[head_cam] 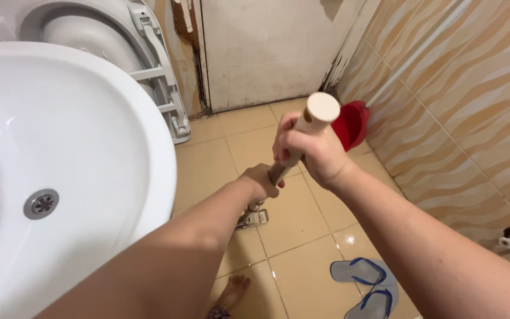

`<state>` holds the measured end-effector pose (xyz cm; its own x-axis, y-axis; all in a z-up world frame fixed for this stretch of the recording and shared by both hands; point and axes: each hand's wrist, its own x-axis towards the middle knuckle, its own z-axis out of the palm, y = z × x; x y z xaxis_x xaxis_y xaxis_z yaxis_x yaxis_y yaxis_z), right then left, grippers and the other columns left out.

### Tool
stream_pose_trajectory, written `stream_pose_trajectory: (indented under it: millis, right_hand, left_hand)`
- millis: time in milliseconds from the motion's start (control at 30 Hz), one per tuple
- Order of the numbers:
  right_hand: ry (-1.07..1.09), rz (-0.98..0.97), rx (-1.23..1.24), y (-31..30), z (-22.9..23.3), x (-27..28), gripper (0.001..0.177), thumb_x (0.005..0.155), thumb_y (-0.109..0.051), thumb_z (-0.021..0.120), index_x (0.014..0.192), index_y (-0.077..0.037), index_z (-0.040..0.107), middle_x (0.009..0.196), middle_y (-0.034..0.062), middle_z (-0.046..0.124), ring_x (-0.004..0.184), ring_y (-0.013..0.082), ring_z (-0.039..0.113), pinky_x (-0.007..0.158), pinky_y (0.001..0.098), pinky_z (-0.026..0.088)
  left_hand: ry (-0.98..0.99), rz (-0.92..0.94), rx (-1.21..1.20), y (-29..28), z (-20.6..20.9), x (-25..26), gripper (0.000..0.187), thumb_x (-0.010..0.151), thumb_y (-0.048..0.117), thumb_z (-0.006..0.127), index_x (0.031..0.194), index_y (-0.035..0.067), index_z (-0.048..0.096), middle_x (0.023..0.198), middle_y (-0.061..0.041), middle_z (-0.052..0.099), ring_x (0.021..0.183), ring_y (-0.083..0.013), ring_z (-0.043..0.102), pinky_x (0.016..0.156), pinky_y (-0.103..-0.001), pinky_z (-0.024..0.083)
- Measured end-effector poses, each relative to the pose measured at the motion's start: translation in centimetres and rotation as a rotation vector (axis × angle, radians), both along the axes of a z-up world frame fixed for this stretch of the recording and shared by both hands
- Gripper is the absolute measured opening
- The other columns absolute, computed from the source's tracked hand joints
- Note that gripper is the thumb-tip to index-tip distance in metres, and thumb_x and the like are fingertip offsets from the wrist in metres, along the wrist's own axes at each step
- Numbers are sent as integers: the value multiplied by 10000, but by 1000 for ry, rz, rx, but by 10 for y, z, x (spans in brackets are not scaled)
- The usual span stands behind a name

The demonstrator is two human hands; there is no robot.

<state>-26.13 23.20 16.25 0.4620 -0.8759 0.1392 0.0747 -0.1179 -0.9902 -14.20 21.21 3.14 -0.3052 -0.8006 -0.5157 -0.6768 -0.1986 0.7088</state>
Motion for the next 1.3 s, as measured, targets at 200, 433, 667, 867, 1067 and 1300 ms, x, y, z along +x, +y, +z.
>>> stream_pose_trajectory:
  millis: [200,433,667,867,1067,1300]
  right_hand:
    - [-104,-212,-116,-55,37,30,132,721,-154,534,728,-24,517,578,89,545,554,183,537,570,310,443]
    - [-247,-260,-68,-117,59,57,262,799,-286,573,924,-73,485,832,35,528,746,165,577,617,322,461]
    - [339,-260,-149,-144,47,61,259,824,-306,582,997,-150,468,951,29,567,888,117,572,651,344,528]
    - [428,-282,-19,-166,33,52,292,814,-356,562,962,-112,502,979,23,581,939,144,590,713,368,548]
    - [400,-277,45,-183,25,20,305,800,-368,563,959,-116,496,982,-11,568,975,123,561,704,359,543]
    - [511,-15,160,-207,30,-30,449,740,-471,580,1017,-117,573,969,39,614,872,187,579,671,349,522]
  left_hand:
    - [61,190,-143,-24,58,24,306,674,158,664,974,208,622,949,11,656,911,-135,612,825,-285,460]
    - [113,281,-135,-88,86,47,287,689,127,621,973,177,626,898,-16,663,866,-138,625,828,-300,462]
    - [159,182,-191,-172,21,63,237,631,4,624,846,104,632,830,-48,656,812,-182,619,743,-331,498]
    - [117,282,-163,-186,6,49,135,656,78,618,787,102,631,773,-67,654,778,-200,624,717,-316,472]
    - [115,354,-146,-187,6,26,97,708,104,554,775,101,624,759,-83,649,756,-204,624,697,-312,463]
    - [139,611,-165,-183,-23,-11,97,733,113,568,797,108,641,728,-94,638,692,-216,617,628,-359,464]
